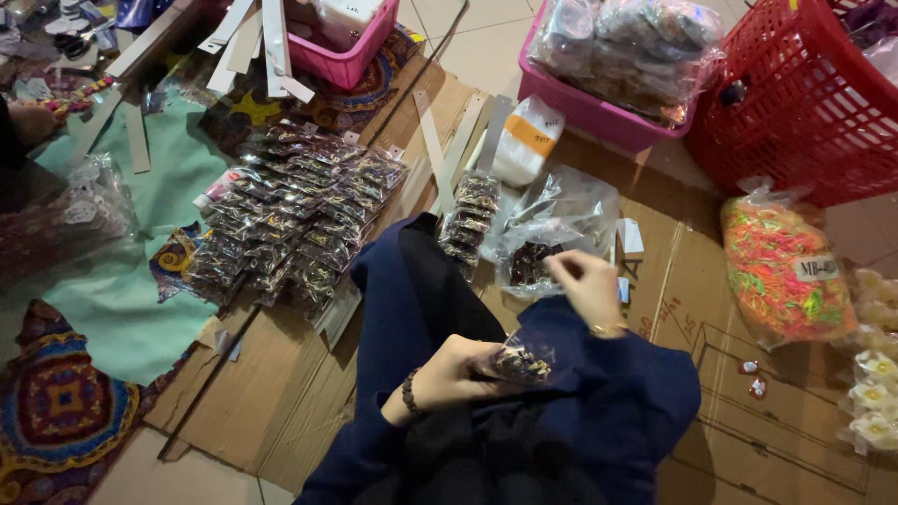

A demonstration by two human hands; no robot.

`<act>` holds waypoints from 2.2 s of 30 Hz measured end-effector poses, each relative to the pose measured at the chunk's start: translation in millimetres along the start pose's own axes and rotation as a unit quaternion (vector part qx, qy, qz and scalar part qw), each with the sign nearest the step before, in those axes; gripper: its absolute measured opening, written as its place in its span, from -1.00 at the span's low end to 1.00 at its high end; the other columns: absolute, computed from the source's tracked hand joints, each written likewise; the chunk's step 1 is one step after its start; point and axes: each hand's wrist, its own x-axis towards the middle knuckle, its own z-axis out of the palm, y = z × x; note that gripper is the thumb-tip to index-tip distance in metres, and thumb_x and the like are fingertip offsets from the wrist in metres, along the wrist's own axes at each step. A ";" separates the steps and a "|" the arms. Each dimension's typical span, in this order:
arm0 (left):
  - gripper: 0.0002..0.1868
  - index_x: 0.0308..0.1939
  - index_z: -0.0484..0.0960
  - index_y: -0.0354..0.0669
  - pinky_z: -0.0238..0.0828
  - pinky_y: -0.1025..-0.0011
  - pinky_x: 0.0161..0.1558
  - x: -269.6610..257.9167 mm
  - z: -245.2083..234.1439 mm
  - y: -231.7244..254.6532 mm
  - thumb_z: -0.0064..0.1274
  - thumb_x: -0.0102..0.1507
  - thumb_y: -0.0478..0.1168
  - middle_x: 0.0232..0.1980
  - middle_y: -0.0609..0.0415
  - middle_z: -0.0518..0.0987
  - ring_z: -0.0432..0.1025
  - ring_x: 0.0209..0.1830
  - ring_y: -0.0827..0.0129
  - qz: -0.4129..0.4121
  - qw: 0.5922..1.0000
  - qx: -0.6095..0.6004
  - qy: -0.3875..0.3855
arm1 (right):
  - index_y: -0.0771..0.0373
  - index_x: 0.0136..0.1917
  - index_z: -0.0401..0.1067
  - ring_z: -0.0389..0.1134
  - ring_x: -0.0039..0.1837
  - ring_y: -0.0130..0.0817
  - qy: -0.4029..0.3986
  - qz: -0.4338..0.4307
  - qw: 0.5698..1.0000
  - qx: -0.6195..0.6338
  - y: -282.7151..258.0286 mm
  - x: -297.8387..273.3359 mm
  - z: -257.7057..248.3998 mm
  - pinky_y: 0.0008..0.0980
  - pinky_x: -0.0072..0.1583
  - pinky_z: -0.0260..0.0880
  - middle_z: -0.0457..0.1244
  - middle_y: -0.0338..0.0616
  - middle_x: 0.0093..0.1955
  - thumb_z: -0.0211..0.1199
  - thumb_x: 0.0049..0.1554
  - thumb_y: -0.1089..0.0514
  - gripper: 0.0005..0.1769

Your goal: The person sits on the floor and packs small, dark, dried items into clear plastic bags. They open the bags, place the items inside, and seal them, repeating the process with multiple bags.

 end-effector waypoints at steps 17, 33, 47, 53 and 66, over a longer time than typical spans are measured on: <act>-0.73 -0.13 0.59 -0.18 0.39 0.55 -0.24 -3.8 -17.6 -34.7 0.21 0.30 -0.07 -0.28 0.24 0.59 0.37 -0.26 0.72 -0.061 0.996 0.051 -0.047 | 0.17 0.23 0.49 0.32 0.21 0.05 -0.088 0.101 0.938 -0.320 197.1 17.6 209.5 -0.03 0.20 0.35 0.40 0.02 0.12 0.44 0.01 -0.23 -0.36; -0.77 -0.10 0.58 -0.19 0.35 0.56 -0.22 -4.3 -16.6 -18.1 0.20 0.32 -0.12 -0.28 0.27 0.53 0.30 -0.23 0.74 -0.072 0.995 0.038 -0.065 | -0.06 0.27 0.47 0.45 0.10 0.13 -0.187 0.150 0.923 -0.302 192.1 23.8 209.3 0.06 0.16 0.36 0.43 0.07 0.00 0.11 0.06 0.08 -0.51; -0.79 -0.28 0.49 -0.12 0.24 0.56 -0.31 -22.8 -12.8 7.5 0.22 0.32 -0.17 -0.39 0.31 0.41 0.20 -0.33 0.72 -0.059 0.995 0.052 -0.057 | 0.01 -0.14 0.47 0.44 -0.08 0.01 -0.086 0.057 0.917 -0.385 219.4 5.7 232.0 0.01 0.08 0.33 0.36 -0.07 -0.19 0.14 0.06 0.22 -0.86; -0.78 -0.09 0.60 -0.21 0.44 0.56 -0.14 -32.6 -12.1 14.1 0.22 0.31 -0.16 -0.23 0.24 0.59 0.38 -0.21 0.71 -0.052 0.997 0.030 -0.051 | 0.08 0.10 0.41 0.40 -0.02 0.11 -0.089 0.076 0.940 -0.322 205.5 4.9 212.0 0.07 -0.11 0.43 0.31 0.06 -0.09 -0.02 0.17 0.34 -0.69; -0.80 -0.17 0.56 -0.14 0.34 0.53 -0.28 -38.9 -5.9 13.9 0.19 0.33 -0.11 -0.33 0.24 0.52 0.31 -0.33 0.69 -0.018 0.995 0.082 -0.056 | 0.16 0.31 0.27 0.38 -0.10 0.23 -0.018 0.037 0.970 -0.241 162.6 10.0 178.5 0.13 -0.08 0.37 0.32 0.19 -0.15 0.09 0.00 0.50 -0.38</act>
